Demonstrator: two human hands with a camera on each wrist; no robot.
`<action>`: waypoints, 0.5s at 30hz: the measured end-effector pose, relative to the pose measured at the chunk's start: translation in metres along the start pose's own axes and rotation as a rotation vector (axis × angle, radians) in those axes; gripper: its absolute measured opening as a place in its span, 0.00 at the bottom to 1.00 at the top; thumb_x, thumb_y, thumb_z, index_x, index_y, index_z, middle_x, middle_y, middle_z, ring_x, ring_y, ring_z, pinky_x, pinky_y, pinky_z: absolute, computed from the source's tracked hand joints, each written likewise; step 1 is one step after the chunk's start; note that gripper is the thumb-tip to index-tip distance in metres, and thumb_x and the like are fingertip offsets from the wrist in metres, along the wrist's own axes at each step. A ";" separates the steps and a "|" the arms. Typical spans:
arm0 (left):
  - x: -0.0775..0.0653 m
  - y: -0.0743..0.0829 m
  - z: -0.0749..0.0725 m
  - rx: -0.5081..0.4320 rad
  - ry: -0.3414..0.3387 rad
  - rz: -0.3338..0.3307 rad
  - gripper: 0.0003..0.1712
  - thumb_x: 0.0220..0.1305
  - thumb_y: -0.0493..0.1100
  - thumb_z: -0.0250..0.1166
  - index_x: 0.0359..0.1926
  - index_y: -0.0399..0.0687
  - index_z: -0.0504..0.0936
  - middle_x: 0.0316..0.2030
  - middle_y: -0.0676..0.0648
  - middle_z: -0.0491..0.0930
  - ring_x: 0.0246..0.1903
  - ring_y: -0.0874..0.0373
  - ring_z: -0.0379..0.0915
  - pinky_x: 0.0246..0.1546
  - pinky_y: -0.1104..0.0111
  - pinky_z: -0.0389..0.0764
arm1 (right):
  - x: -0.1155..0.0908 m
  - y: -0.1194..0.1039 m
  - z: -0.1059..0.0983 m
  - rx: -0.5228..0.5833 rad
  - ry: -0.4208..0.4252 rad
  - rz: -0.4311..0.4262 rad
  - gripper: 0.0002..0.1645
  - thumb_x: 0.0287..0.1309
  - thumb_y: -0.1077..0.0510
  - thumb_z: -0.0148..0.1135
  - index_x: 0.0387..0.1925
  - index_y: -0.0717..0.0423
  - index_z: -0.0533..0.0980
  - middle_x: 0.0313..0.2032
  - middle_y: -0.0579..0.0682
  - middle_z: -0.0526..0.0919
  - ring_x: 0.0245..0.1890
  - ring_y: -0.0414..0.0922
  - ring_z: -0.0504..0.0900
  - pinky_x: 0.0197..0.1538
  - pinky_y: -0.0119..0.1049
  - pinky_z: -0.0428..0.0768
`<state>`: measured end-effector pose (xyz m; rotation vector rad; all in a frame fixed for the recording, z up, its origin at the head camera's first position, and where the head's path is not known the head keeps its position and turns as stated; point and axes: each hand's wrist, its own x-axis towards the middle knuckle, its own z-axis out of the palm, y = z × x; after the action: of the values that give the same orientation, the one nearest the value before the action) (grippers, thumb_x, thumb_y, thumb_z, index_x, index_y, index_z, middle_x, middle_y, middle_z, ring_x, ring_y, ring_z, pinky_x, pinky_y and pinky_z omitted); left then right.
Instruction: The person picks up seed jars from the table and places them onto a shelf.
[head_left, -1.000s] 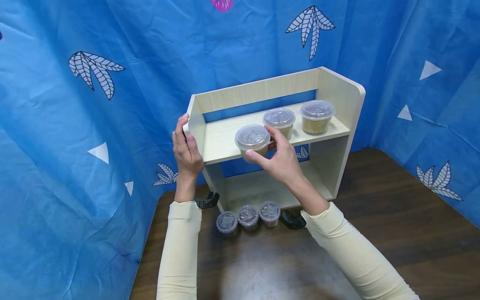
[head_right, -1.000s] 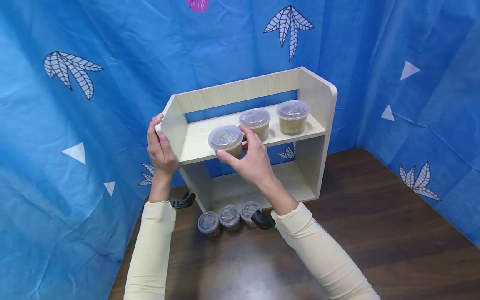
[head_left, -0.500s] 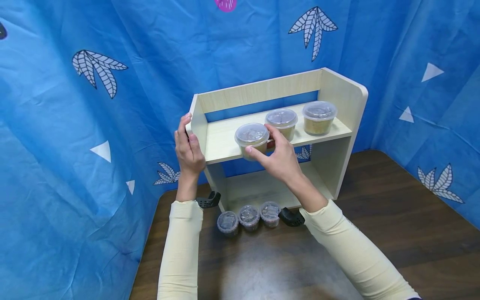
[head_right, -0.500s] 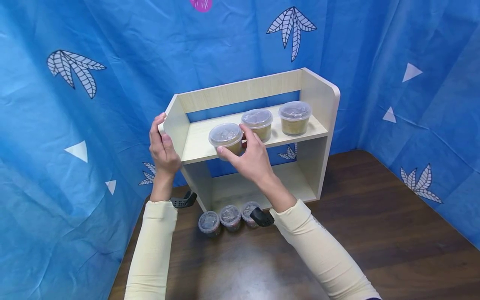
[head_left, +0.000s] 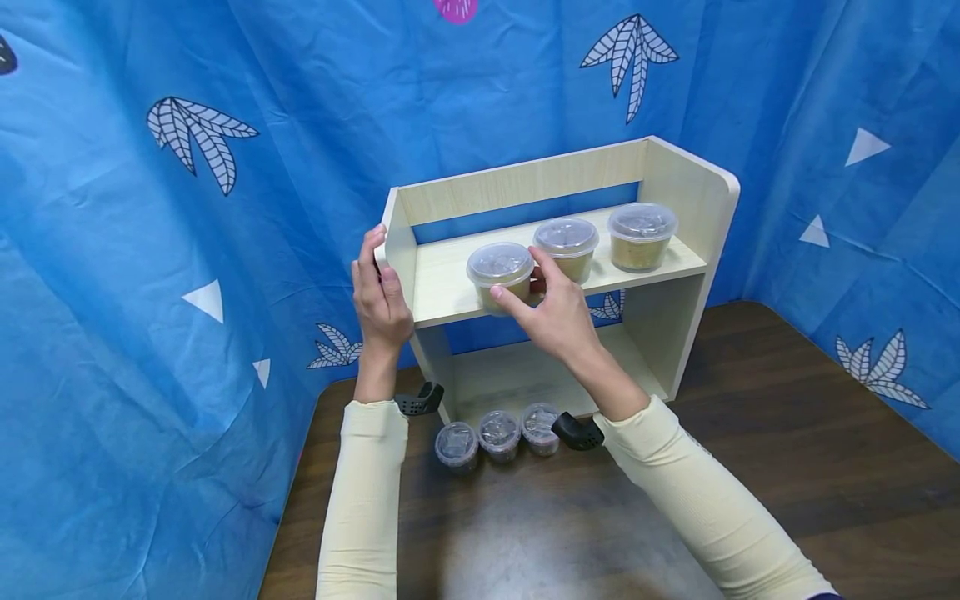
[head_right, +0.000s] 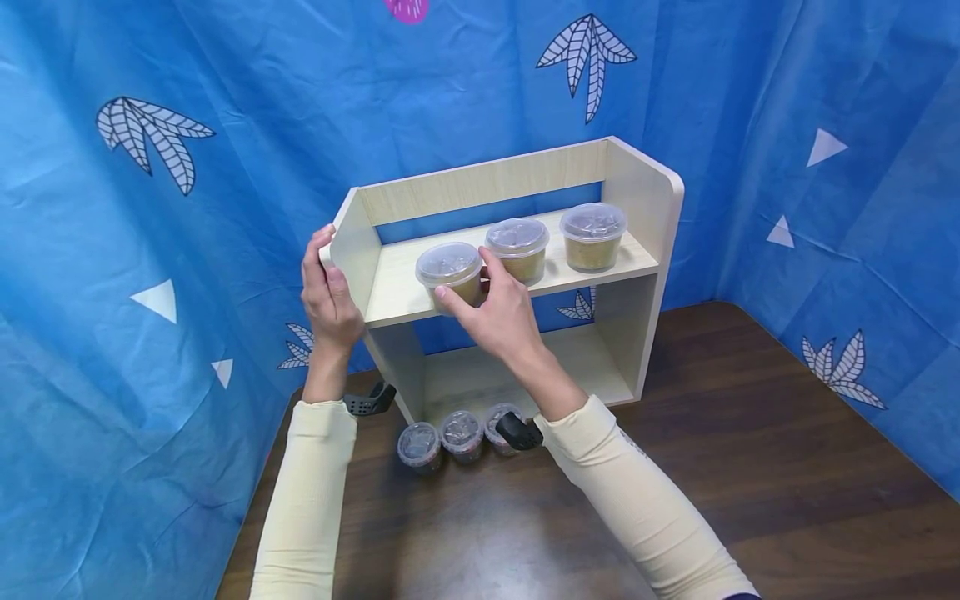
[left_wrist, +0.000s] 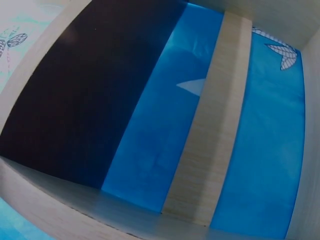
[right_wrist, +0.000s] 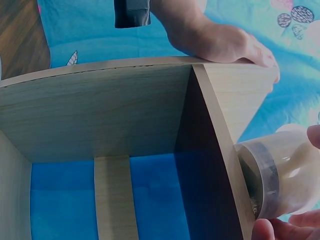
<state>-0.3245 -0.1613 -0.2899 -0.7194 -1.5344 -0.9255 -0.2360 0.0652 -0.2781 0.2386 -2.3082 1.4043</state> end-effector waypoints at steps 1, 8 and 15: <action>0.000 0.000 0.000 -0.001 0.000 0.002 0.25 0.72 0.46 0.44 0.62 0.36 0.69 0.63 0.40 0.72 0.51 0.41 0.68 0.45 0.54 0.70 | 0.001 0.000 0.000 -0.005 -0.002 0.002 0.48 0.58 0.43 0.68 0.73 0.55 0.60 0.56 0.60 0.78 0.55 0.53 0.77 0.55 0.52 0.74; 0.000 0.000 0.000 -0.014 -0.002 0.006 0.25 0.72 0.46 0.44 0.62 0.36 0.69 0.63 0.39 0.72 0.50 0.41 0.68 0.47 0.53 0.71 | 0.004 -0.002 0.004 -0.038 -0.014 0.014 0.48 0.60 0.41 0.65 0.74 0.57 0.59 0.59 0.62 0.77 0.59 0.54 0.75 0.63 0.52 0.70; 0.001 -0.001 0.000 -0.012 0.001 0.006 0.25 0.71 0.44 0.44 0.63 0.36 0.69 0.63 0.39 0.72 0.51 0.41 0.68 0.49 0.53 0.71 | 0.008 -0.002 0.007 -0.058 -0.017 -0.003 0.48 0.62 0.41 0.64 0.74 0.58 0.58 0.60 0.63 0.76 0.61 0.55 0.74 0.64 0.52 0.68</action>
<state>-0.3252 -0.1617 -0.2895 -0.7325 -1.5261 -0.9312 -0.2439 0.0585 -0.2760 0.2374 -2.3568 1.3365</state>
